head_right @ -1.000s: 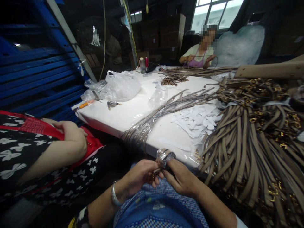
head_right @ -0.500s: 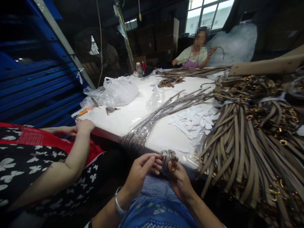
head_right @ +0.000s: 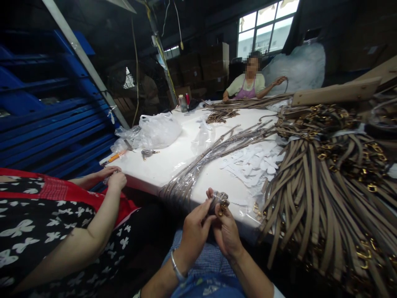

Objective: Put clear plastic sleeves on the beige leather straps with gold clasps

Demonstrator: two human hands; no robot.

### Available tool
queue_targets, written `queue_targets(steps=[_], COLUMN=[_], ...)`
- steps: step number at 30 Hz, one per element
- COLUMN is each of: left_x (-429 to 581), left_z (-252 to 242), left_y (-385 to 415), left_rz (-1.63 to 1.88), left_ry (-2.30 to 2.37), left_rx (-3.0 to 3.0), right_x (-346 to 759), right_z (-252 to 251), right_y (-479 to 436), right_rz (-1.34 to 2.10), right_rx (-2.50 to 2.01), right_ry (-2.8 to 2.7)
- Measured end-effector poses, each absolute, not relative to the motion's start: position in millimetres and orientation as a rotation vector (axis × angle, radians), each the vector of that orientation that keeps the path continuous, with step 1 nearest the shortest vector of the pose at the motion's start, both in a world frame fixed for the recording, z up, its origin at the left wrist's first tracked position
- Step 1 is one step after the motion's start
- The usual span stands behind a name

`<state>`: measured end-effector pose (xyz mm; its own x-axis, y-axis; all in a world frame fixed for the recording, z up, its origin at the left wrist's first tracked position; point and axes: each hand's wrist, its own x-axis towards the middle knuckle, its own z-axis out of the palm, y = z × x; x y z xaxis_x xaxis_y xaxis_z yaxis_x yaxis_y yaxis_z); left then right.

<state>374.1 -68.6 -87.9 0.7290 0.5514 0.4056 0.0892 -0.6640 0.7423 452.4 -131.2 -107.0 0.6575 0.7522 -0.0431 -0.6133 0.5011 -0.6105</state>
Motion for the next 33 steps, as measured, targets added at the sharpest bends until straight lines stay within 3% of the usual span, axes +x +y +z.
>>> queue_targets(steps=[26, 33], left_x=[414, 420], left_z=[-90, -87], left_y=[-45, -51], left_rz=[1.012, 0.907], left_ry=[0.525, 0.526], left_rx=[2.114, 2.113], right_x=[477, 489], right_z=[-127, -127], right_y=[-86, -100], right_rz=[0.730, 0.786], right_rx=[-0.672, -0.744], right_ry=[-0.362, -0.365])
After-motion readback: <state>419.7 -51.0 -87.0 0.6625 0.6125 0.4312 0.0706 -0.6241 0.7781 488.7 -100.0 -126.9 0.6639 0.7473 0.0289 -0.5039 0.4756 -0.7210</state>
